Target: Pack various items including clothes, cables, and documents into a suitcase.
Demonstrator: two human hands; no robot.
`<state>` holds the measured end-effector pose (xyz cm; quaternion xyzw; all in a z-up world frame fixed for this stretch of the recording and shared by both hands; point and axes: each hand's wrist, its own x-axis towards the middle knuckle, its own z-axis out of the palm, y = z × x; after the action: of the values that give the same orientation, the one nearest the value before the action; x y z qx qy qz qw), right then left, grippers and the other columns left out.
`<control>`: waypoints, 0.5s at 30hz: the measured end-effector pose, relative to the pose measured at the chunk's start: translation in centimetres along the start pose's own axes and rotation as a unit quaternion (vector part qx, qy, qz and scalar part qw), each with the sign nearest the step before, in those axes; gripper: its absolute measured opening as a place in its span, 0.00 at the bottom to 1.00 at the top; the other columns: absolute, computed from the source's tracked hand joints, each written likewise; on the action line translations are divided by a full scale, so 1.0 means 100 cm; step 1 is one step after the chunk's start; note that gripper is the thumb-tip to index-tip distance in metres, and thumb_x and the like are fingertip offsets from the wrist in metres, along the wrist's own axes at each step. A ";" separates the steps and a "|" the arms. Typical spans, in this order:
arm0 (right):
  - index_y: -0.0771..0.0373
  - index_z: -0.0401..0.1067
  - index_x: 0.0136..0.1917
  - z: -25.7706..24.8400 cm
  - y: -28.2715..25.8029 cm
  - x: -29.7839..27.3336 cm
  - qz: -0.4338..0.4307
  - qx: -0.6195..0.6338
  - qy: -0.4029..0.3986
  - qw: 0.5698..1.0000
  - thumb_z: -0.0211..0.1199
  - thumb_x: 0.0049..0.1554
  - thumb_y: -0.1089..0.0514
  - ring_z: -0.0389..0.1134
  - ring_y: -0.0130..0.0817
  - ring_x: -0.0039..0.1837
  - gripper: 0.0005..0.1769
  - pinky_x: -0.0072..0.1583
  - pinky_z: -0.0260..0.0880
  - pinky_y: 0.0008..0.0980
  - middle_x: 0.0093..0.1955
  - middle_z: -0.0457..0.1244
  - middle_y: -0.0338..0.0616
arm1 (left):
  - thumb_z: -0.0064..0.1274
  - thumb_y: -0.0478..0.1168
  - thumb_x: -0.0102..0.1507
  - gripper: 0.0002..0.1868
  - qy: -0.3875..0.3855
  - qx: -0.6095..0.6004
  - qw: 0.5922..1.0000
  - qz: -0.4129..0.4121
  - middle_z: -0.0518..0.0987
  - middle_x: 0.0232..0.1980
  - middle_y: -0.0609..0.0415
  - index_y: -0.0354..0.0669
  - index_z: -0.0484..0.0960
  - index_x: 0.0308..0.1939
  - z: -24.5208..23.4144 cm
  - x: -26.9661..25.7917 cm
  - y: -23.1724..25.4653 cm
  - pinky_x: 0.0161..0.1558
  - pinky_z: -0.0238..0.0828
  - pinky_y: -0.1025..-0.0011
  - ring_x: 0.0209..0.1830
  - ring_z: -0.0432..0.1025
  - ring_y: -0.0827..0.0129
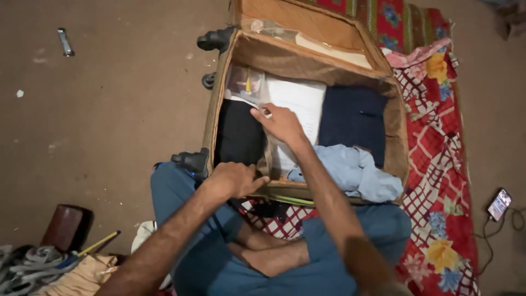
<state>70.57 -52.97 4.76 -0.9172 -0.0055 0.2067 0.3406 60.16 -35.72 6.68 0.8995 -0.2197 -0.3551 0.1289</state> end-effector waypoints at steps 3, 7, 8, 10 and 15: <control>0.51 0.73 0.65 -0.001 -0.008 -0.018 -0.052 -0.091 0.146 0.984 0.59 0.58 0.34 0.72 0.42 0.64 0.28 0.65 0.70 0.39 0.61 0.70 0.45 | 0.35 0.69 0.68 0.37 -0.011 0.001 0.999 0.033 0.82 0.52 0.37 0.42 0.77 0.60 -0.002 -0.009 0.005 0.55 0.71 0.47 0.55 0.76 0.42; 0.57 0.75 0.61 0.021 -0.011 -0.010 -0.340 -0.055 0.235 0.909 0.63 0.62 0.43 0.68 0.49 0.67 0.21 0.68 0.68 0.42 0.64 0.68 0.50 | 0.51 0.59 0.65 0.25 0.005 0.075 0.996 0.053 0.84 0.49 0.44 0.44 0.82 0.53 -0.037 -0.045 0.024 0.51 0.76 0.51 0.49 0.79 0.48; 0.58 0.74 0.63 0.027 -0.013 -0.011 -0.329 -0.046 0.202 0.921 0.61 0.63 0.44 0.68 0.48 0.67 0.22 0.68 0.68 0.42 0.64 0.68 0.50 | 0.51 0.58 0.67 0.22 0.036 0.081 0.995 0.056 0.85 0.47 0.45 0.46 0.85 0.49 -0.049 -0.054 0.029 0.50 0.76 0.51 0.48 0.79 0.50; 0.57 0.74 0.63 0.033 -0.013 -0.008 -0.271 -0.037 0.168 0.947 0.60 0.62 0.42 0.68 0.46 0.68 0.23 0.67 0.68 0.40 0.65 0.68 0.47 | 0.51 0.48 0.66 0.15 0.147 0.086 0.984 0.059 0.85 0.44 0.46 0.44 0.84 0.48 -0.045 -0.041 0.019 0.44 0.78 0.54 0.44 0.81 0.52; 0.58 0.73 0.66 0.062 0.014 0.011 -0.225 -0.052 0.127 0.965 0.56 0.62 0.40 0.65 0.45 0.70 0.27 0.67 0.67 0.40 0.68 0.66 0.46 | 0.52 0.35 0.59 0.09 0.273 0.095 0.957 0.029 0.84 0.37 0.46 0.42 0.84 0.42 0.003 0.019 -0.012 0.31 0.79 0.58 0.34 0.82 0.54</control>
<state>69.02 -50.01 -0.77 -0.9274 -0.1789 0.0058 0.3284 61.52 -35.61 4.88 0.9635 -0.2350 -0.0690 0.1080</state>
